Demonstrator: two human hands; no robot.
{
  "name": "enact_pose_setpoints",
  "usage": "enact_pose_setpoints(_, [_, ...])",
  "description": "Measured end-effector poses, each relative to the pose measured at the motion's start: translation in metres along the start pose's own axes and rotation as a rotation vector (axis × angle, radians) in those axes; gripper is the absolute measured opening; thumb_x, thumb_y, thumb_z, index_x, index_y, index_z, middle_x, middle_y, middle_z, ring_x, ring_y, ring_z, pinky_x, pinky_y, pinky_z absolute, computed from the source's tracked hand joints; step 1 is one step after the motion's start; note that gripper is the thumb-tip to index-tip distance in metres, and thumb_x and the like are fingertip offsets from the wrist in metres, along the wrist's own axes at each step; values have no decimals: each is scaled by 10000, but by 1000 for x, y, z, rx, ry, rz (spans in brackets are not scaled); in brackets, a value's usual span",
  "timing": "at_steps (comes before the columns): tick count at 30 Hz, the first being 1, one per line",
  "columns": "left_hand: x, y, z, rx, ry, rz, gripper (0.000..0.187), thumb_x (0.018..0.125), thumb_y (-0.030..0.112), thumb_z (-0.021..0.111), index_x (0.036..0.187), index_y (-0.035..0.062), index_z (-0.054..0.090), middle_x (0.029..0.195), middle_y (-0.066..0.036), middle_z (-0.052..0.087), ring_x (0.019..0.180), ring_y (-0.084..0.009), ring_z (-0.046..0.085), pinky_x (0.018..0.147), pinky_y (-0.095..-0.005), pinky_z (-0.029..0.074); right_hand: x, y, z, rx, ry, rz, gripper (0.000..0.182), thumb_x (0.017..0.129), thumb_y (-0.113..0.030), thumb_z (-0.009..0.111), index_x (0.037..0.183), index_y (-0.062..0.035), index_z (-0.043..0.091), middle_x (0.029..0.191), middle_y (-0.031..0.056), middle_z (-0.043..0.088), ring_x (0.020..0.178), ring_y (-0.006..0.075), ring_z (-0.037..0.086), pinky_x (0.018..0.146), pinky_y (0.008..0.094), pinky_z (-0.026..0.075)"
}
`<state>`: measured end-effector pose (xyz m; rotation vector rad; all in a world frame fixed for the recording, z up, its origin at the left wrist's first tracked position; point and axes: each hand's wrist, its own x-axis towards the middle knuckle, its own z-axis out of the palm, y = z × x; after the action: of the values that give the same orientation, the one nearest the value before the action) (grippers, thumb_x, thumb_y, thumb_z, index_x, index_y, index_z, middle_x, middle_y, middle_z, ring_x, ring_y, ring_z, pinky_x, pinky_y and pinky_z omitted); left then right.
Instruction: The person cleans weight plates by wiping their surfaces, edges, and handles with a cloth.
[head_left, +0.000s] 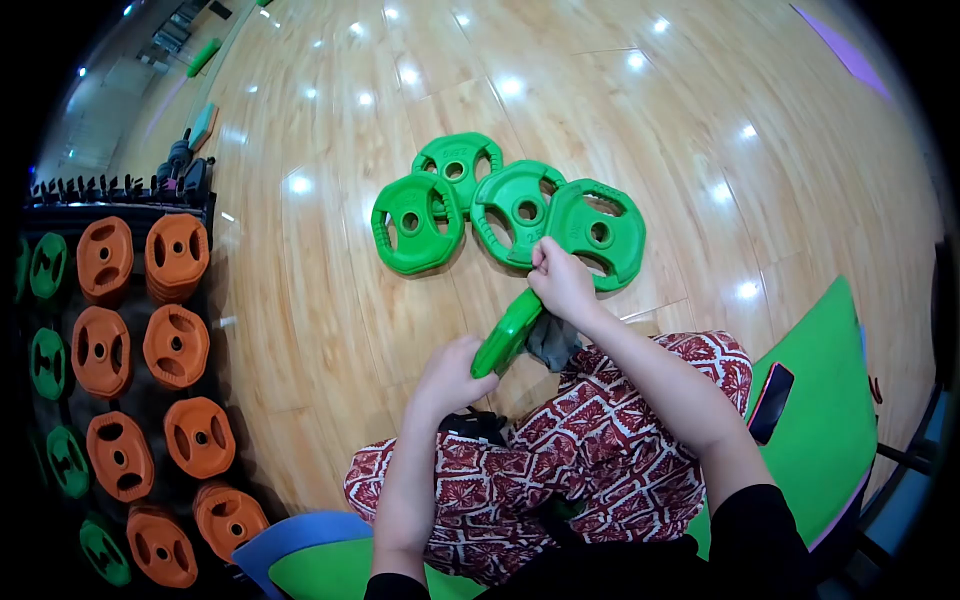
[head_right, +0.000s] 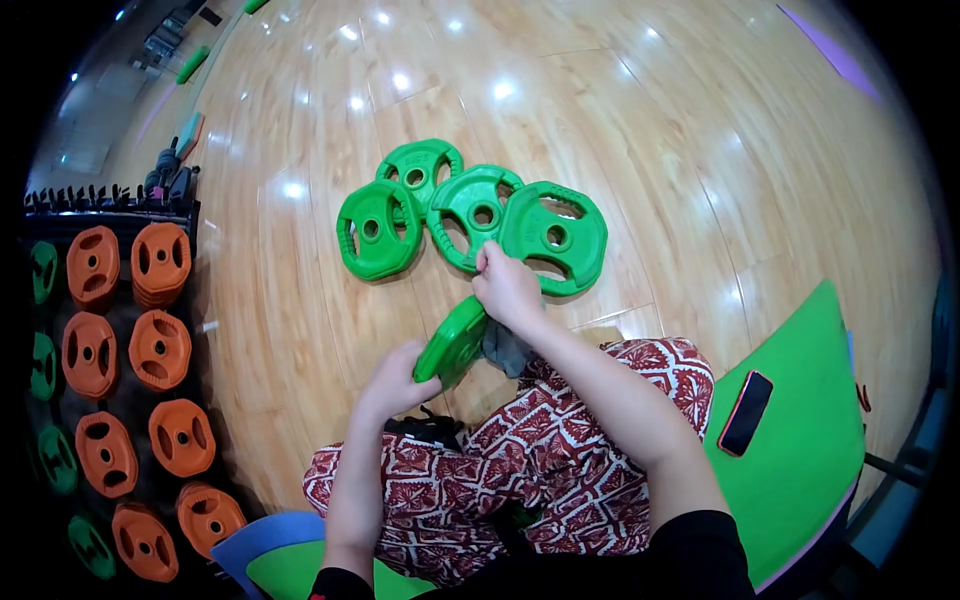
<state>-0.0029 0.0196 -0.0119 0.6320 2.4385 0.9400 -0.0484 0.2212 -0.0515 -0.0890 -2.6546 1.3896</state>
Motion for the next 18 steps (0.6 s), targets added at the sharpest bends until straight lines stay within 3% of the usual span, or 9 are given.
enact_pose_setpoints(3, [-2,-3,-1,33,-25,4,302,601,226,611,779,-4,528,733,-171,501,702,-342,502,650,-384,415,-5,-14,0,-10,-31,47,132,690,-86,563,770,-73,460,549,72,520,486,236,539,451,346,390])
enact_pose_setpoints(5, [-12,0,1,27,-47,-60,305,608,223,612,805,3,534,750,-174,510,707,-344,509,657,-387,419,-17,-28,5,109,-91,-63,130,690,-86,567,763,-72,461,541,65,509,477,228,527,450,339,389])
enact_pose_setpoints(6, [-14,2,2,19,-46,-72,305,608,223,612,805,3,534,750,-174,510,707,-344,509,657,-387,419,-23,-40,0,65,-85,-338,124,692,-79,566,763,-68,465,530,57,498,462,211,513,447,328,387])
enact_pose_setpoints(7, [-8,3,-1,46,-55,-74,305,613,220,613,816,6,534,755,-174,512,721,-342,514,663,-389,420,-18,-39,1,69,-80,-344,124,692,-79,566,763,-68,465,530,57,498,462,211,513,447,328,387])
enact_pose_setpoints(9, [-8,12,0,52,-76,-95,305,618,217,613,826,8,533,761,-174,514,735,-340,519,668,-391,422,-13,-33,-3,130,-152,-86,122,692,-70,561,769,-65,466,523,58,494,458,198,510,445,321,386])
enact_pose_setpoints(11, [-4,20,0,65,-45,-83,269,628,228,616,776,19,534,781,-170,538,762,-339,538,661,-400,430,-2,-19,-4,121,-138,14,129,695,-60,549,784,-61,455,521,63,483,468,192,506,451,321,371])
enact_pose_setpoints(18, [-14,16,-1,41,54,-127,436,647,328,678,952,47,545,870,-146,569,800,-301,565,699,-384,448,9,-4,-7,-81,-14,41,141,701,-90,550,795,-66,447,536,82,497,503,253,526,472,376,381])
